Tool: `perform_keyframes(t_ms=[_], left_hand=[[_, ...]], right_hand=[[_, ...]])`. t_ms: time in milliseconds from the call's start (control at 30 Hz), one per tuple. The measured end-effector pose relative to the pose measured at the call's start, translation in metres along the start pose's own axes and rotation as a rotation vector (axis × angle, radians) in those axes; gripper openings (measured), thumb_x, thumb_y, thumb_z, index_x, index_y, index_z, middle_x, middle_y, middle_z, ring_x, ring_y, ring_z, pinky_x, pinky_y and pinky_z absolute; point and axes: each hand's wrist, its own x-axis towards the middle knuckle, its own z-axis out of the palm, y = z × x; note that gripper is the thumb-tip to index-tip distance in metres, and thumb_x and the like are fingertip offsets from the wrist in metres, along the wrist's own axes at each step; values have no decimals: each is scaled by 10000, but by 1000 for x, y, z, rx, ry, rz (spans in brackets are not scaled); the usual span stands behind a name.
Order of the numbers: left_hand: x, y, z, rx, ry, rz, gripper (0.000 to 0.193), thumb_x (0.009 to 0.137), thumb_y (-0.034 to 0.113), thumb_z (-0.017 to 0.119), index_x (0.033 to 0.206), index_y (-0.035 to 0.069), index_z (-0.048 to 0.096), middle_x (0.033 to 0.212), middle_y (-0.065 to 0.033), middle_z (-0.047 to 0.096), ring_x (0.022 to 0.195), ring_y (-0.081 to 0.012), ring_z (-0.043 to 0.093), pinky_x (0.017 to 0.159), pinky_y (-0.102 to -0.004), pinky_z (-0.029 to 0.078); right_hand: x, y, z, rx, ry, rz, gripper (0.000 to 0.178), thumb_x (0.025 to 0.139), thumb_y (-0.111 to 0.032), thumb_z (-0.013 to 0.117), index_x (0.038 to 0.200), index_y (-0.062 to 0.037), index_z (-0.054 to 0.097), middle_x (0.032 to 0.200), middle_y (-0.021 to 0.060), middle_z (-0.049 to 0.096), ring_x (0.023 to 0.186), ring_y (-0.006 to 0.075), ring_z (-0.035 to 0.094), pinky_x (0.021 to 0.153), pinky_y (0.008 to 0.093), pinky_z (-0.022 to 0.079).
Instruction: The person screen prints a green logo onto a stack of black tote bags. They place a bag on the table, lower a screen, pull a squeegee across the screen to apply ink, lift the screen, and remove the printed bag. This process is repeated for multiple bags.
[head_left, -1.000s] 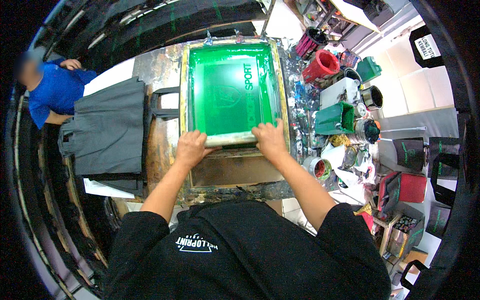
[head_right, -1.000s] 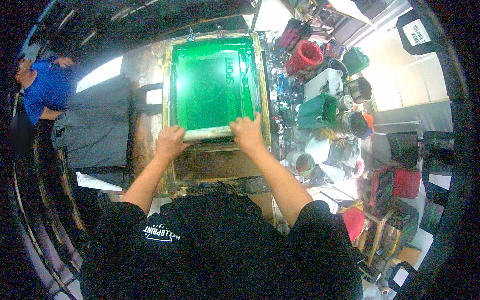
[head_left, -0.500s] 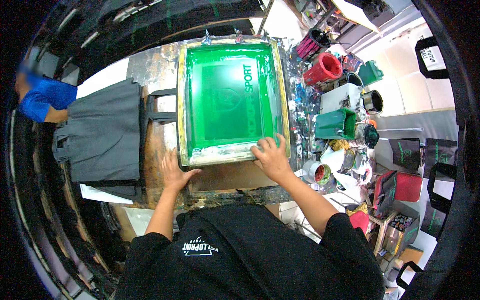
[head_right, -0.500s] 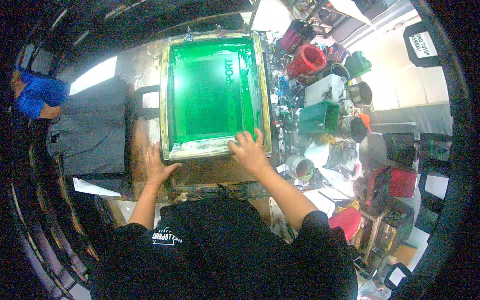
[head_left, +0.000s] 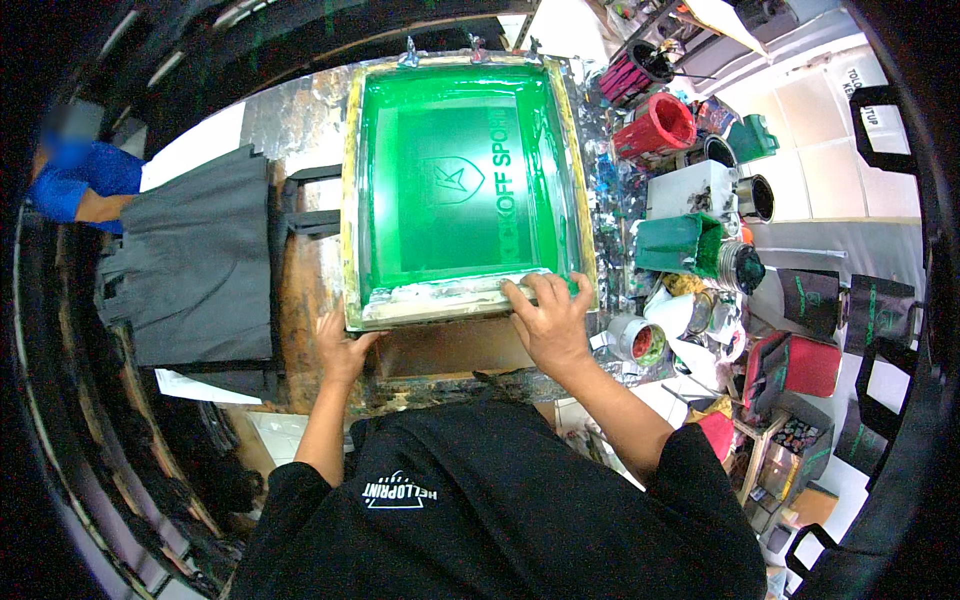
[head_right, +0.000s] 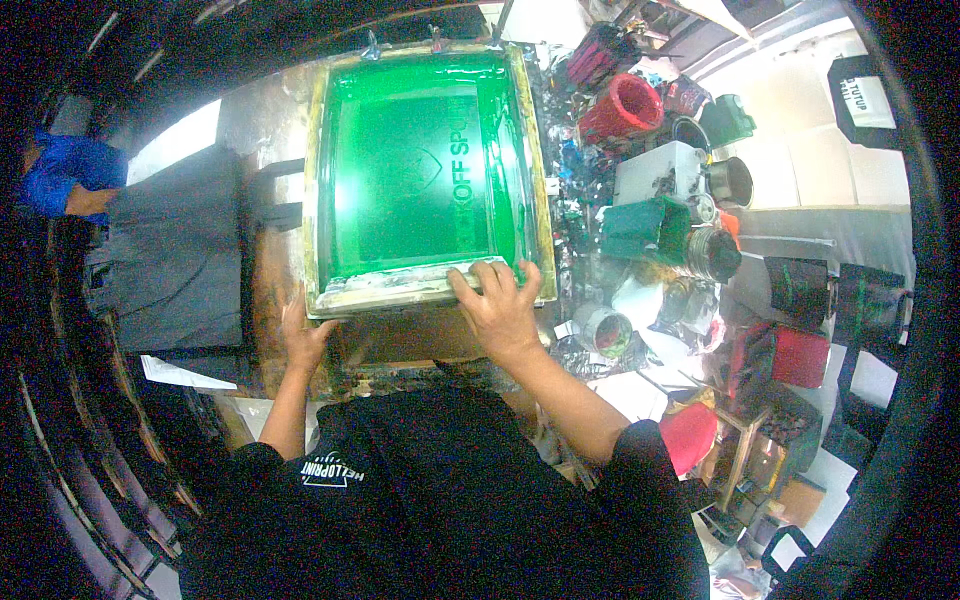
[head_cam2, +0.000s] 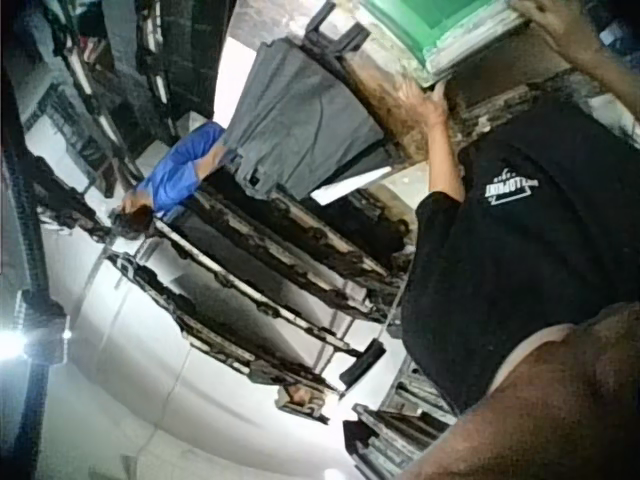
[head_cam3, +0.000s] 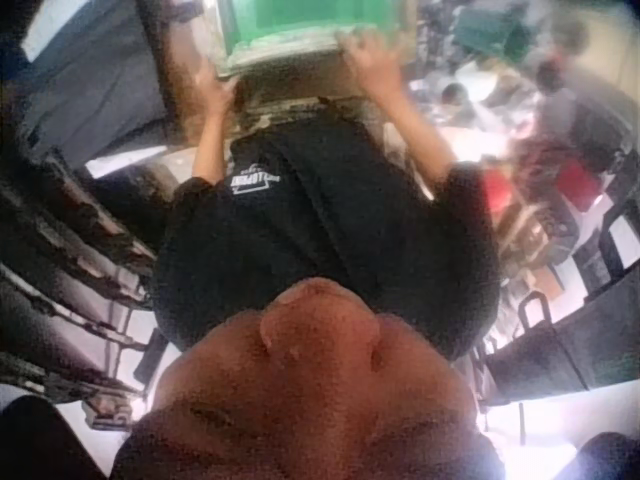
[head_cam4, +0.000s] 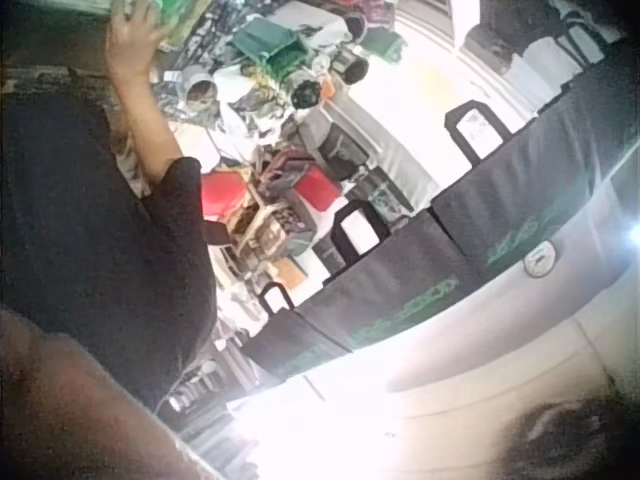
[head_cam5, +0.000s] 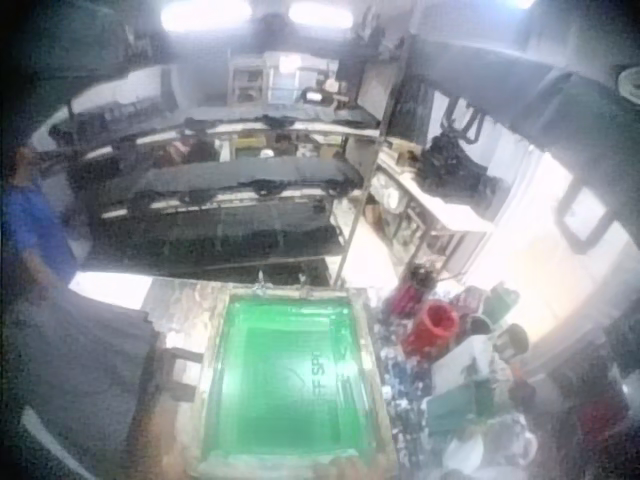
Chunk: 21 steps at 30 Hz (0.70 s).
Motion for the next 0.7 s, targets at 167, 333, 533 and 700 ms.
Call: perform_keyframes(t_ms=[167,333,533,700], left_hand=[[8,22,-26,-332,44,-157,782,766,70,912,1461,-44,572,1229,-176,723,1128,-299,698,992,-431,563],[64,95,-79,-532,199,-61,658,892,31,843,1479,-52,559,1272,-121,700,1127,-177,674,977,-325,568],[145,167,-124,-654,407,-40,560,980,171,803,1451,-44,590,1177,-65,712,1051,-137,654,935,-300,528],[152,107,-65,-639,501,-70,761,975,258,819,1568,-30,440,1074,-41,642,956,-131,601,874,-311,524]], right_hand=[[27,-12,-47,-5,93,-11,475,850,-146,747,1314,-205,664,1175,56,605,1171,245,583,1108,581,293],[78,-9,-93,-22,269,-41,480,839,-233,738,1310,-186,657,1118,85,599,1118,282,583,1111,580,301],[181,11,-156,-191,508,-141,421,917,-495,686,1177,-164,703,1018,115,650,1007,304,618,960,518,359],[219,12,-175,-299,585,-191,457,946,-570,658,1137,-160,723,947,123,674,1002,303,653,872,504,386]])
